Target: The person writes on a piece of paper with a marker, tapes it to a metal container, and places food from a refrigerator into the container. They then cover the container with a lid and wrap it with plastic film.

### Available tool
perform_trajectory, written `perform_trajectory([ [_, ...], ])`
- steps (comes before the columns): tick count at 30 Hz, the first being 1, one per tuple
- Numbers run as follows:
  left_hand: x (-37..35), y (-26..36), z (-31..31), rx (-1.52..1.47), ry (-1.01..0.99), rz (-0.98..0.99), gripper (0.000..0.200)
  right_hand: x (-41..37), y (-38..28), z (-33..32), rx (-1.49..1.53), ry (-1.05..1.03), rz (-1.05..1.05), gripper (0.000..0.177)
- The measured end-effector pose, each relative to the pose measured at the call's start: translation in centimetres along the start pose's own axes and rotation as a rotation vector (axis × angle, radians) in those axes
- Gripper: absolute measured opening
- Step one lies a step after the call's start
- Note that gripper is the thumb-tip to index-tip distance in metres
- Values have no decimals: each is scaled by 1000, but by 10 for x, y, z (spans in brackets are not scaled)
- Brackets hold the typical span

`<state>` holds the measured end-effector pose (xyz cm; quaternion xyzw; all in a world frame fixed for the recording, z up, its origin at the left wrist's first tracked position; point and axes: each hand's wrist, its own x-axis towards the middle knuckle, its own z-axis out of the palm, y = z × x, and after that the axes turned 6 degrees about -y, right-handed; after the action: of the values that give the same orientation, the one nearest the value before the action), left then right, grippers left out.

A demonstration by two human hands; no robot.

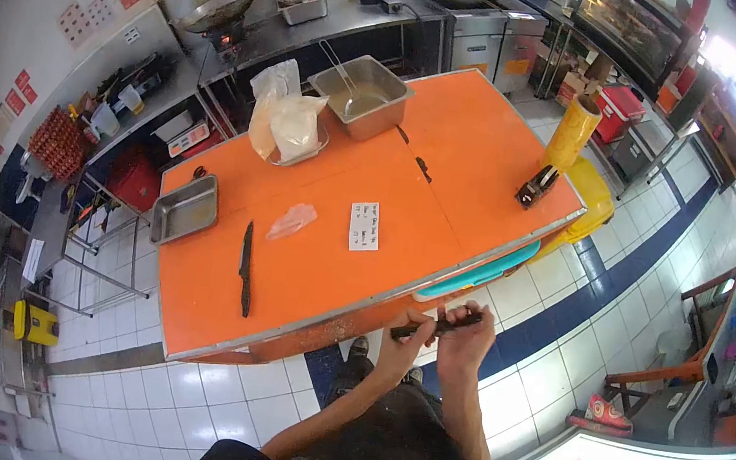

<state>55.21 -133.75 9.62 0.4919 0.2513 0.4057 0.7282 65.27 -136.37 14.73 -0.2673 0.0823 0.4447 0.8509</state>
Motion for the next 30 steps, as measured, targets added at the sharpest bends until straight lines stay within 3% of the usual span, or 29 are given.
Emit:
perform_trajectory([
  [3,3,-20,-5,-26,-122,-107,20,9,-9,-16,51,-123,-87,25],
  [4,5,-14,-4,-184,-228,-227,24,8,-12,3,-6,51,-139,23],
  [5,7,-7,-4,-344,-332,-346,28,6,-15,5,-7,59,-140,23],
  [6,12,11,-2,-320,-308,-470,35,8,-21,5,-53,-12,-188,23],
  [7,18,13,-8,-326,-309,-474,35,10,-22,7,-103,-85,-235,22],
  [9,24,11,-21,-577,-336,-663,42,12,-9,13,-140,-132,-274,26],
  [11,26,-13,-31,-647,-326,-667,42,11,26,30,-382,-171,-286,33],
  [12,30,-12,-32,-506,-221,-585,40,4,48,55,-544,-73,-356,40],
  [13,37,-11,-32,-364,-118,-501,39,12,59,45,-497,-163,-254,35],
  [16,47,-10,-43,-416,-130,-525,35,23,74,48,-674,-78,-299,37],
  [17,47,-10,-49,-448,-157,-494,33,27,77,53,-506,-89,-294,38],
  [18,51,-26,-63,-396,-247,-434,28,31,81,56,-336,-96,-288,39],
  [19,58,-21,-70,-402,-253,-455,28,34,83,56,-349,-50,-340,41],
  [21,77,-13,-83,-48,-622,-661,25,47,74,18,-652,89,-372,41],
  [22,78,-33,-91,62,-642,-493,25,43,66,-7,-799,203,-276,41],
  [23,90,-36,-108,444,-649,-311,24,32,57,-40,-939,318,-173,41],
  [25,123,-62,-159,646,-376,-230,24,3,70,-213,-1709,490,-251,40],
  [26,141,-73,-188,827,-242,-136,24,-38,76,-312,-1772,541,221,36],
  [27,161,-59,-199,947,19,-285,23,-90,87,-412,-1455,237,589,35],
  [28,179,-71,-228,1058,131,-39,25,-134,95,-372,-1377,308,761,35],
  [30,214,-88,-272,1192,224,-33,32,-153,105,-306,-1298,416,756,34],
])
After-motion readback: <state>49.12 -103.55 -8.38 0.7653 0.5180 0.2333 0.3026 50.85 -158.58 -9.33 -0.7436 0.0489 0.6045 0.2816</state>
